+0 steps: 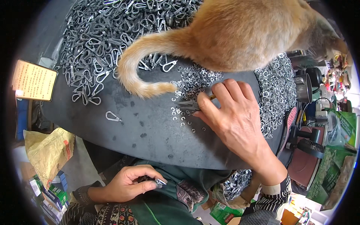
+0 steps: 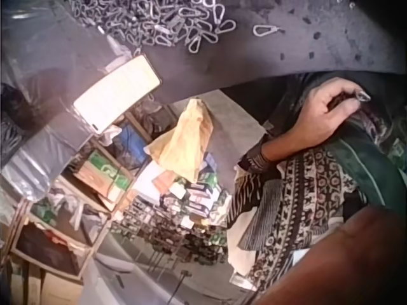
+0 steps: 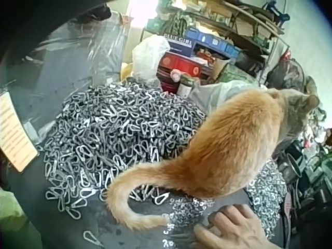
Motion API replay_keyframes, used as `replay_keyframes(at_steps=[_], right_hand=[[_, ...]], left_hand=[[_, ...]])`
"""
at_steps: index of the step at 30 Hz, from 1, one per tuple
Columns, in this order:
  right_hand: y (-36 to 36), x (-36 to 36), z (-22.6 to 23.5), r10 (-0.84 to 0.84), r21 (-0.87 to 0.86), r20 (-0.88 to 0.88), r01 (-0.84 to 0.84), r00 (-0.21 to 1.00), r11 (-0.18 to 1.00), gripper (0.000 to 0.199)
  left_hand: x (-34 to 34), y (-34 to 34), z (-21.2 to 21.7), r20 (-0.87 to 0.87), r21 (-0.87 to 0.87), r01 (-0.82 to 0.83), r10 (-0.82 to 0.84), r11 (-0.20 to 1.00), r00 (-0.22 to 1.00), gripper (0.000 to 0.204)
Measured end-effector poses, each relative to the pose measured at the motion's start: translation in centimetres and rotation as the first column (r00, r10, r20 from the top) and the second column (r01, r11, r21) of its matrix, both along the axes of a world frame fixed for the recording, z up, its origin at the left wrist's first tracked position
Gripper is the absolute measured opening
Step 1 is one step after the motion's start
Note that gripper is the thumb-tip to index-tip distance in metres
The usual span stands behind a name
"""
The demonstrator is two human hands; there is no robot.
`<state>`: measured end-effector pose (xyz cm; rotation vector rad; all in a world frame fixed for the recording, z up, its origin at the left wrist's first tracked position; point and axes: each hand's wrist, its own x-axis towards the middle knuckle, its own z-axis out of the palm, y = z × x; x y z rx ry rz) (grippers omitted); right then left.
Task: The person assembles metal snap hooks by fitting small metal clasps onto the hook components and securing them using pliers.
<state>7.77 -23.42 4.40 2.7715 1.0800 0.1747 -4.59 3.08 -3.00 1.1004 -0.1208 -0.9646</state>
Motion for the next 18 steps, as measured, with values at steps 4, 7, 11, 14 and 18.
replay_keyframes(at_steps=[4,7,11,14,18], right_hand=[[0.0,0.3,0.0,0.022,0.011,-0.011,-0.022,1.000,1.000,0.036],[0.2,0.4,0.0,0.041,0.022,-0.028,-0.040,0.999,0.999,0.036],[0.2,0.6,0.3,0.049,0.014,-0.057,-0.048,0.997,0.999,0.035],[0.4,0.5,0.2,0.042,0.024,-0.070,-0.041,0.997,0.999,0.034],[0.7,-0.3,0.2,0.025,0.000,-0.030,-0.025,0.999,1.000,0.033]], left_hand=[[0.2,0.1,0.3,0.052,0.020,-0.020,0.019,1.000,0.998,0.020],[0.3,0.2,0.6,0.061,0.021,-0.030,0.029,0.999,0.998,0.020],[0.5,0.2,1.2,0.079,0.014,-0.077,0.076,0.997,0.994,0.020],[1.1,0.2,1.9,0.070,0.045,-0.187,0.183,0.981,0.981,0.019],[1.7,0.1,1.9,0.260,0.054,-0.273,0.250,0.960,0.933,0.018]])
